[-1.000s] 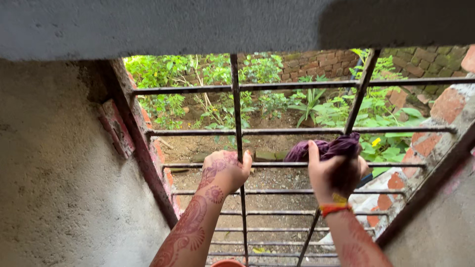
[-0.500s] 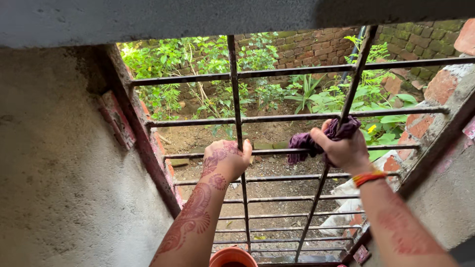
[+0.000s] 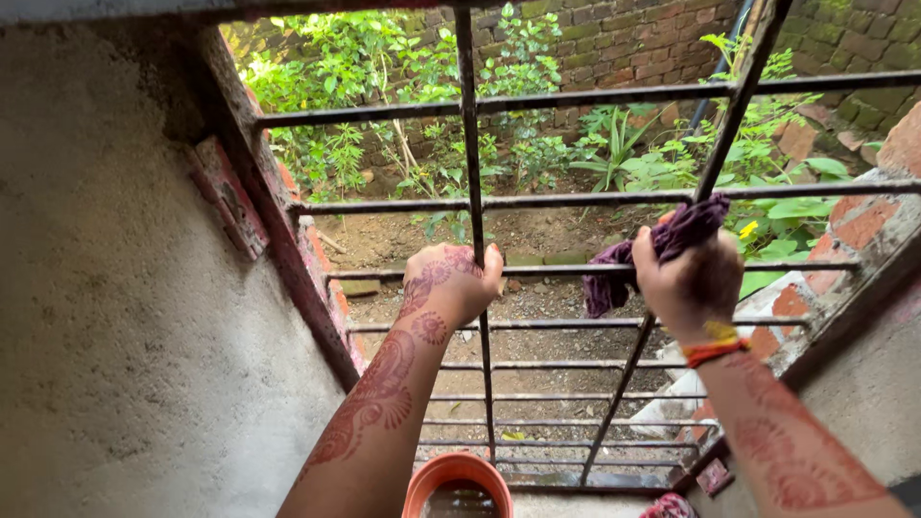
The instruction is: The person wipes a metal window grille using a purple cloth. They repeatedly dip the cloth into a bucket of water to wet it, then scrub the horizontal and vertical bars of the grille. The person works methodically across the grille, cleaning each section.
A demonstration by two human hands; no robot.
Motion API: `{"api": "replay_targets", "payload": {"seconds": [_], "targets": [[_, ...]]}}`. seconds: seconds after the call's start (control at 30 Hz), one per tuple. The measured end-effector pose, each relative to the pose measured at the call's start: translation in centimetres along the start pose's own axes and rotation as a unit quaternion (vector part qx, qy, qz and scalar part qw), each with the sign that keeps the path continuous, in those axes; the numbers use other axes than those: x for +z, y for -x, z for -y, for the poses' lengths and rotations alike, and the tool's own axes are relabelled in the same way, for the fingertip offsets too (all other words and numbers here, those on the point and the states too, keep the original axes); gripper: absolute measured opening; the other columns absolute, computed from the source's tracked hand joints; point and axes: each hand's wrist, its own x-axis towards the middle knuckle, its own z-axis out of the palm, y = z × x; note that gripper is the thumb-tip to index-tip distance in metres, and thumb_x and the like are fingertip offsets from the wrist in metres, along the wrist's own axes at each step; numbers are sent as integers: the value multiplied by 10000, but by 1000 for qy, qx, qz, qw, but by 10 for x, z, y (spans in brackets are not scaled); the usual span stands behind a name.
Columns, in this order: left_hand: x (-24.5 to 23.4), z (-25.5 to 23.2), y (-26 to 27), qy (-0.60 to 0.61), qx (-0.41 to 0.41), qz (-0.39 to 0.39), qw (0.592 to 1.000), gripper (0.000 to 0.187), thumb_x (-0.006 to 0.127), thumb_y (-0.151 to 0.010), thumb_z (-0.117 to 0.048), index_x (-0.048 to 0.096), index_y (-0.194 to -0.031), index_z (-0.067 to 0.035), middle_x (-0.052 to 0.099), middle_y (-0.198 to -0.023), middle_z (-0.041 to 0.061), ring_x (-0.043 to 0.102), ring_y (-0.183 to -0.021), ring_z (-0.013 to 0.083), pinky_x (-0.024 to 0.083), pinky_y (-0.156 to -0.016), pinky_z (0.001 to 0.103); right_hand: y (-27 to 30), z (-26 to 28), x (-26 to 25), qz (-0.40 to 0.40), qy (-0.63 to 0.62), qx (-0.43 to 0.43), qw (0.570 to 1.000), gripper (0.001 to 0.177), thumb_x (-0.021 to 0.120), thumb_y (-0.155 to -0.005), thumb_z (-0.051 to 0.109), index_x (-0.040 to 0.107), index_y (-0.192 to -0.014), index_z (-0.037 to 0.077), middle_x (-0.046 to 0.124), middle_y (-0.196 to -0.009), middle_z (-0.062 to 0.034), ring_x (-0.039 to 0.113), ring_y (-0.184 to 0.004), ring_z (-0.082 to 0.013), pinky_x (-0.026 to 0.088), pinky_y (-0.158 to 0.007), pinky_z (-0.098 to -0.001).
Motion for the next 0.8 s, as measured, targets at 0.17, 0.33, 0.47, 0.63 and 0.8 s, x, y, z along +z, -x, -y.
{"api": "replay_targets", "payload": {"seconds": [0.17, 0.33, 0.47, 0.63, 0.8], "targets": [[7, -1, 0, 15, -19, -3, 1000, 677, 282, -1000, -554, 789, -958, -107, 752, -934, 155, 720, -962, 316, 562, -869, 440, -17, -9, -6, 100, 6, 59, 993, 244, 787, -804, 296, 663, -748, 94, 689, -717, -91, 686, -675, -300, 542, -666, -416], [4, -8, 4, -6, -35, 26, 999, 720, 226, -1014, -552, 792, -974, -108, 749, -904, 142, 724, -931, 295, 572, -869, 421, -33, -19, -16, 221, -28, 83, 971, 264, 774, -793, 307, 656, -712, 85, 686, -671, -91, 677, -616, -270, 541, -628, -402], [5, -14, 18, -48, -33, 10, 998, 759, 195, -1070, -545, 809, -988, -105, 790, -958, 122, 710, -968, 261, 501, -1006, 419, -12, -20, -20, 134, -77, 64, 986, 209, 741, -904, 282, 684, -843, 90, 706, -733, -90, 706, -675, -243, 564, -667, -385], [18, -7, 34, 117, -32, -77, 990, 564, 400, -974, -602, 733, -1144, -179, 603, -1296, 105, 375, -1305, 328, 309, -1122, 478, 18, -13, -10, 34, -42, 60, 997, 267, 719, -1020, 291, 666, -1034, 30, 742, -863, -139, 728, -751, -282, 570, -703, -394], [41, 7, 44, 90, 69, -163, 980, 465, 466, -999, -513, 568, -1346, -219, 462, -1473, 42, 247, -1445, 331, 176, -1205, 483, 32, -13, -28, -25, -76, -2, 997, 421, 688, -1075, 308, 638, -1269, -63, 714, -1086, -238, 697, -927, -383, 551, -782, -426]]}}
